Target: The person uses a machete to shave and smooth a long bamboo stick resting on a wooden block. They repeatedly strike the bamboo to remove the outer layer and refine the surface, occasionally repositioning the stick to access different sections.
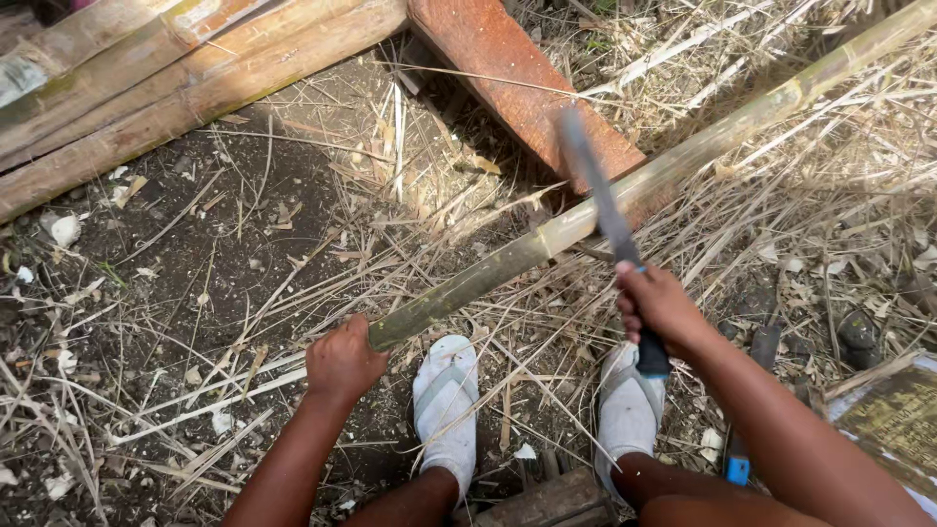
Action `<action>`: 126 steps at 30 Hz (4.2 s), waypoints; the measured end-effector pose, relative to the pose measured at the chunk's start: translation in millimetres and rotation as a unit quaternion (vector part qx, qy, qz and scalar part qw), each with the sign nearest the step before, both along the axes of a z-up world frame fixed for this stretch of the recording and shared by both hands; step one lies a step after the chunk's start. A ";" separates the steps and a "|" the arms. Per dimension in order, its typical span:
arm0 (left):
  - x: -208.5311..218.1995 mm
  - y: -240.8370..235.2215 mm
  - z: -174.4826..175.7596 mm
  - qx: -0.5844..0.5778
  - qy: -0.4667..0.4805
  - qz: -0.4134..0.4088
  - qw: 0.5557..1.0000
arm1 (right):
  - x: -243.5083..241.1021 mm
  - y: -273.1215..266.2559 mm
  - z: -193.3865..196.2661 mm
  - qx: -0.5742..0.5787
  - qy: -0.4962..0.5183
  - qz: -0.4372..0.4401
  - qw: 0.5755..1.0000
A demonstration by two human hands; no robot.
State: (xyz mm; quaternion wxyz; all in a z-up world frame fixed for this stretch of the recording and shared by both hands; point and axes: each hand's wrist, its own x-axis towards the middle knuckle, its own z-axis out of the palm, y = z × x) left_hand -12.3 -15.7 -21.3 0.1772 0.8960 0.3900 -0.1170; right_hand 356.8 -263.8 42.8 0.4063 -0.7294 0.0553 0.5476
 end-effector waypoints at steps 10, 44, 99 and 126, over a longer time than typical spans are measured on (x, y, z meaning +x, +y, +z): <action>3.3 2.8 0.9 -0.016 -0.029 0.003 0.999 | -30.0 6.1 -12.4 -0.096 -0.057 0.194 0.975; 23.3 15.1 40.7 -0.246 0.160 0.058 0.954 | -35.1 -11.9 -12.3 -0.115 -0.102 0.152 0.976; 186.8 16.3 112.6 -0.162 -0.110 0.012 0.980 | 85.3 -24.2 44.0 0.001 -0.171 0.012 0.985; 97.2 89.2 -32.8 0.020 -0.210 0.071 0.975 | 17.7 -81.7 -13.6 -0.101 -0.237 0.169 0.951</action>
